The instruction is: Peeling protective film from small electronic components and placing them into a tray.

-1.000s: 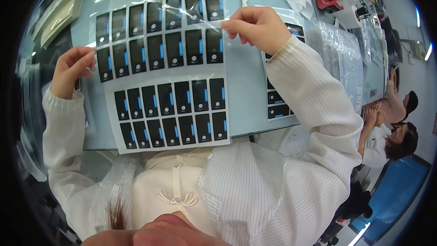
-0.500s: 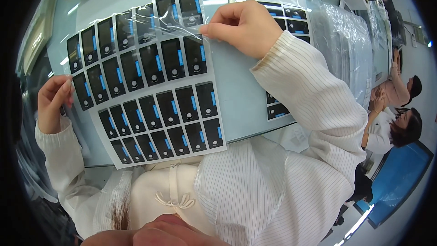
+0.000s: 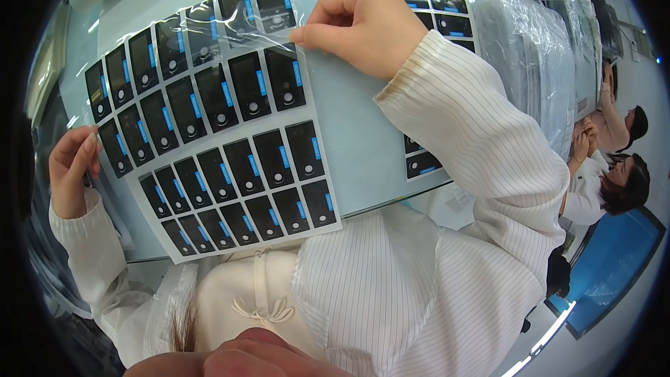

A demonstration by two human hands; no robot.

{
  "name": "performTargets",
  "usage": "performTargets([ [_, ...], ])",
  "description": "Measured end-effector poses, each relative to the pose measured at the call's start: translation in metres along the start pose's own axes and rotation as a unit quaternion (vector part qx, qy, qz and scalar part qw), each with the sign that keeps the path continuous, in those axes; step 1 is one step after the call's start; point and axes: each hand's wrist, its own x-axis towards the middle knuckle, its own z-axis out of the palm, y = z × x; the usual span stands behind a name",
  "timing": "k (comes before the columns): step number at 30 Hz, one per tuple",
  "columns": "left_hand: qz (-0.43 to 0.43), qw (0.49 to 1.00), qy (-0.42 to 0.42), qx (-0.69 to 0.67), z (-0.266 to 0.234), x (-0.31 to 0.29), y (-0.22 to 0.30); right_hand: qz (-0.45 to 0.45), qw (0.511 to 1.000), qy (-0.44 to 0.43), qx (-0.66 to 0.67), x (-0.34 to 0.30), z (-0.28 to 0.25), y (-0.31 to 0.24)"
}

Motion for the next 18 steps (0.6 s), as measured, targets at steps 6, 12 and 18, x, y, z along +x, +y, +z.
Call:
performTargets([
  [6, -0.006, 1.0, -0.007, 0.022, 0.002, 0.001, 0.001, 0.006, 1.0, -0.005, -0.009, -0.001, 0.0, 0.0],
  [12, -0.01, 1.0, 0.01, 0.014, 0.003, -0.006, 0.01, -0.007, 1.0, -0.004, -0.007, -0.002, -0.002, 0.0],
  [18, -0.005, 1.0, 0.011, 0.022, 0.006, 0.0, 0.006, -0.002, 1.0, -0.003, -0.02, -0.001, -0.001, -0.003],
])
